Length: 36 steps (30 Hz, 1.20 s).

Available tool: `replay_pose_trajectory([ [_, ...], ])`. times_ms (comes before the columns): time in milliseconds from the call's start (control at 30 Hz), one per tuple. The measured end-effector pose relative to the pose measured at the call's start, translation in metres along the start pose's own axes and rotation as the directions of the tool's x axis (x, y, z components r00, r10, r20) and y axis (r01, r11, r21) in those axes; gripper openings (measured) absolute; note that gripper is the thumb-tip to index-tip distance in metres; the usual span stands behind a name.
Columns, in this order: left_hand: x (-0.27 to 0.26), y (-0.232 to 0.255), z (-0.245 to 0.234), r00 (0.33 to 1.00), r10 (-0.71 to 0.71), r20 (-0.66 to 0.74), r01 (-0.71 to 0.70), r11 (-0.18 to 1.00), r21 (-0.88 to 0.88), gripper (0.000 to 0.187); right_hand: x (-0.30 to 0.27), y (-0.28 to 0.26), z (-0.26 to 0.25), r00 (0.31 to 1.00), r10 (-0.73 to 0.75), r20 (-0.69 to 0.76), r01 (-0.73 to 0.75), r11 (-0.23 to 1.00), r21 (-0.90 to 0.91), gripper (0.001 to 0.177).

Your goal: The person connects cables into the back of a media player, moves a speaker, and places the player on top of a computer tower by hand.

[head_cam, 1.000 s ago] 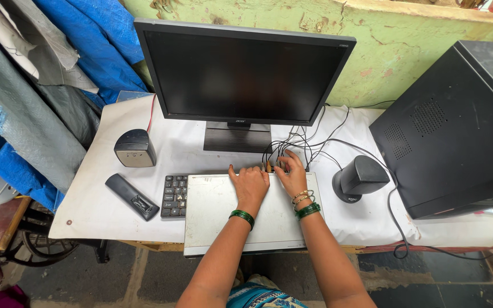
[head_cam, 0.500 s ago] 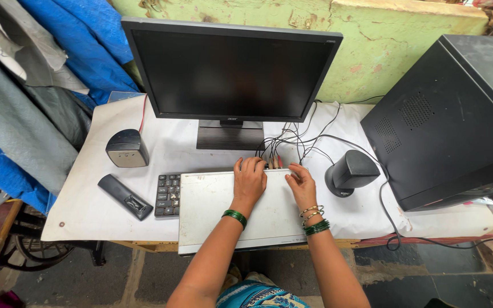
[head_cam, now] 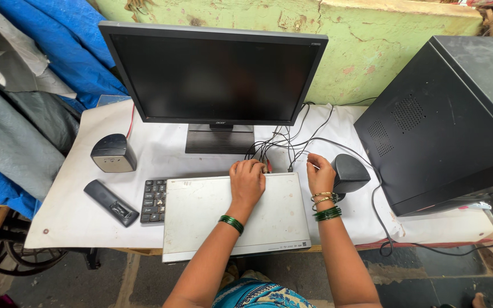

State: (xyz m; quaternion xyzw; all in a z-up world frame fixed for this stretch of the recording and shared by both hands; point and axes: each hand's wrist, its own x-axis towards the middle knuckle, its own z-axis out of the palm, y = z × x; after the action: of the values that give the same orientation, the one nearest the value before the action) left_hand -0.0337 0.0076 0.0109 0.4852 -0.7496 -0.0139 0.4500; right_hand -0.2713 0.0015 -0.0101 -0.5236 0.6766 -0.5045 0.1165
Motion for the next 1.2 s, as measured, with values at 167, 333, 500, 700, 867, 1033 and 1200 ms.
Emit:
replay_pose_trajectory([
  [167, 0.011, 0.025, 0.03, 0.999, -0.034, -0.016, 0.033, 0.998, -0.055, 0.015, 0.017, 0.01, 0.023, 0.995, -0.096, 0.026, 0.098, 0.99, -0.1, 0.022],
  [333, 0.014, 0.035, 0.064, 0.995, -0.096, 0.034, 0.097, 0.994, -0.044, 0.008, 0.035, 0.009, 0.046, 0.989, -0.03, 0.148, 0.046, 0.993, -0.107, 0.037],
  [500, 0.014, 0.035, 0.074, 0.983, -0.163, 0.083, 0.165, 0.986, -0.02, 0.026, 0.035, 0.008, 0.043, 0.991, -0.124, 0.056, 0.13, 0.983, -0.131, 0.018],
  [700, 0.012, 0.035, 0.074, 0.978, -0.166, 0.13, 0.164, 0.986, 0.025, 0.039, 0.014, -0.022, 0.007, 0.998, -0.052, 0.043, 0.054, 0.997, -0.052, 0.016],
  [867, 0.015, 0.039, 0.07, 0.95, -0.185, 0.253, 0.167, 0.982, 0.091, 0.024, 0.015, -0.031, -0.021, 0.976, 0.096, 0.194, -0.139, 0.965, 0.22, 0.021],
  [1033, 0.021, 0.049, 0.053, 0.994, -0.031, 0.108, 0.042, 0.994, -0.097, 0.033, 0.03, -0.027, -0.041, 0.979, 0.104, 0.173, -0.18, 0.84, 0.511, 0.026],
  [1200, 0.025, 0.059, 0.04, 0.962, 0.2, 0.183, -0.143, 0.948, -0.283, 0.052, 0.021, -0.028, -0.024, 0.956, 0.143, 0.257, -0.282, 0.694, 0.663, 0.028],
])
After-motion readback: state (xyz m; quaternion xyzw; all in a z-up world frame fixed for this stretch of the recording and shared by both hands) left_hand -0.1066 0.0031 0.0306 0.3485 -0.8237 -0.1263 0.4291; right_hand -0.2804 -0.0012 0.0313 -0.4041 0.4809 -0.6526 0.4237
